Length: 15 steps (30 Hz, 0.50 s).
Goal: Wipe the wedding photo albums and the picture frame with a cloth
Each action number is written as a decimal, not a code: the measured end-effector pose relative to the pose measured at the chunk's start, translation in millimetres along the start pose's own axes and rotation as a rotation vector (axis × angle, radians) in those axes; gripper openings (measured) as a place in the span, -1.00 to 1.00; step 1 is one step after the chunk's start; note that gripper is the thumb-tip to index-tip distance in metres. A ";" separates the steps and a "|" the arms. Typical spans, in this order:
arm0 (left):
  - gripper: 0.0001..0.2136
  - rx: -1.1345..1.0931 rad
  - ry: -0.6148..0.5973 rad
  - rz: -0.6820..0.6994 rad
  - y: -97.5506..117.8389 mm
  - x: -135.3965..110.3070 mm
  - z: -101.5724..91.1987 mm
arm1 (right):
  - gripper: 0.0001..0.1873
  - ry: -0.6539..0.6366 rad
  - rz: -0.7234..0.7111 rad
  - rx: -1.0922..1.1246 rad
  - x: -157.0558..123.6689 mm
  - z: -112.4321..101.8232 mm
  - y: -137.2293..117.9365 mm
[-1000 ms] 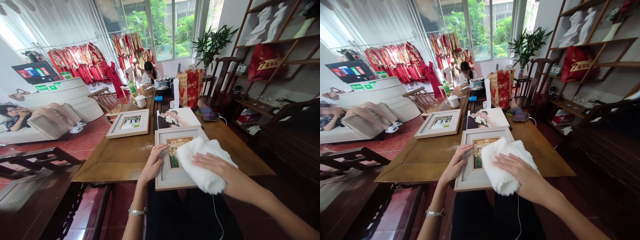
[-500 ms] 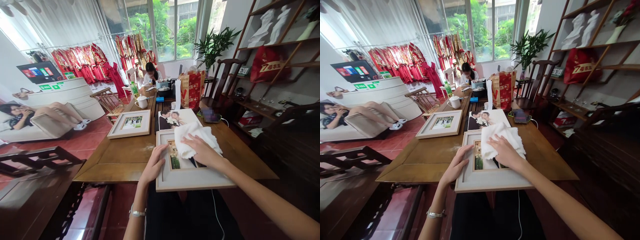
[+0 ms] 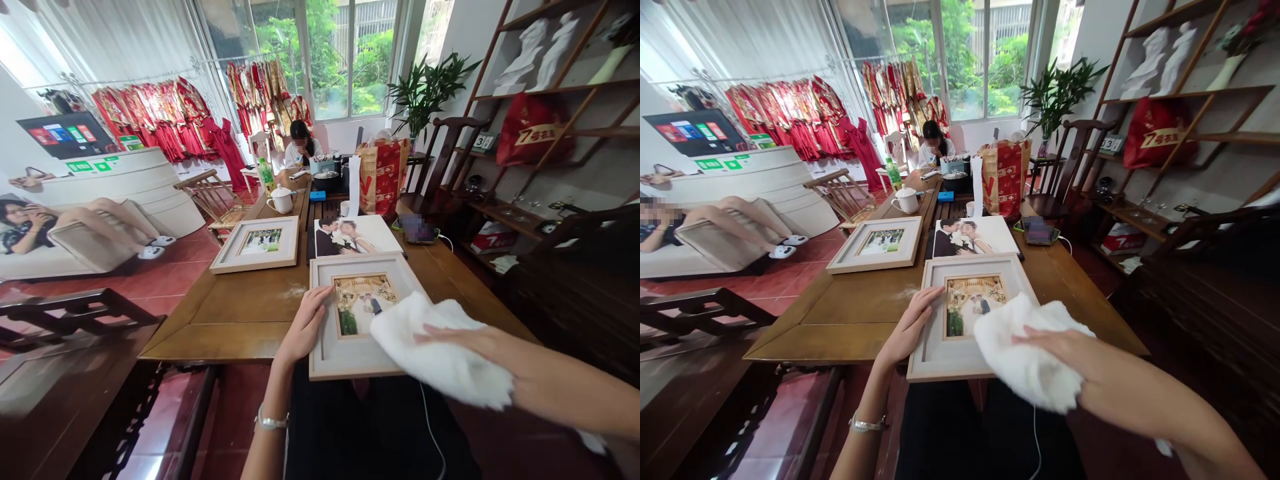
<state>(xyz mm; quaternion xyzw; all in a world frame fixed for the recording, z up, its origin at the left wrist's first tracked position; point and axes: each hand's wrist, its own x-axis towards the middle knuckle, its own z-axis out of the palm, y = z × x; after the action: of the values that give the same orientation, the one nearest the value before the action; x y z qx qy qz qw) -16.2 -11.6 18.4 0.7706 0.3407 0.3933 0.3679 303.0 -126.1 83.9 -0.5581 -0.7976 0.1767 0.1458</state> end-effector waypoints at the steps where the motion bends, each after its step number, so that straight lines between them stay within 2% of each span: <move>1: -0.64 0.004 0.000 -0.002 0.2 -0.1 0.0 | -0.43 -0.014 0.015 -0.019 13.8 0.5 0.3; 5: -0.64 0.011 -0.004 -0.005 0.4 -0.8 -0.3 | -0.30 -0.016 -0.015 -0.130 82.8 12.9 -2.5; 9: -0.64 -0.002 -0.021 0.017 0.9 -0.9 -1.3 | -0.16 -0.018 -0.255 -0.165 145.1 25.5 -6.5; 12: -0.68 -0.011 -0.022 0.023 2.3 0.1 -1.7 | -0.20 -0.077 -0.444 -0.149 179.0 27.1 -18.3; 15: -0.72 -0.015 -0.009 0.021 4.7 1.4 -1.8 | -0.21 -0.132 -0.552 -0.144 202.6 25.5 -34.8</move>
<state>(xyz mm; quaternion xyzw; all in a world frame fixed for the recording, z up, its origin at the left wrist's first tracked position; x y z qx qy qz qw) -16.0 -12.2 23.5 0.7733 0.3279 0.3961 0.3710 195.1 50.6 83.7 -0.3163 -0.9374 0.1092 0.0964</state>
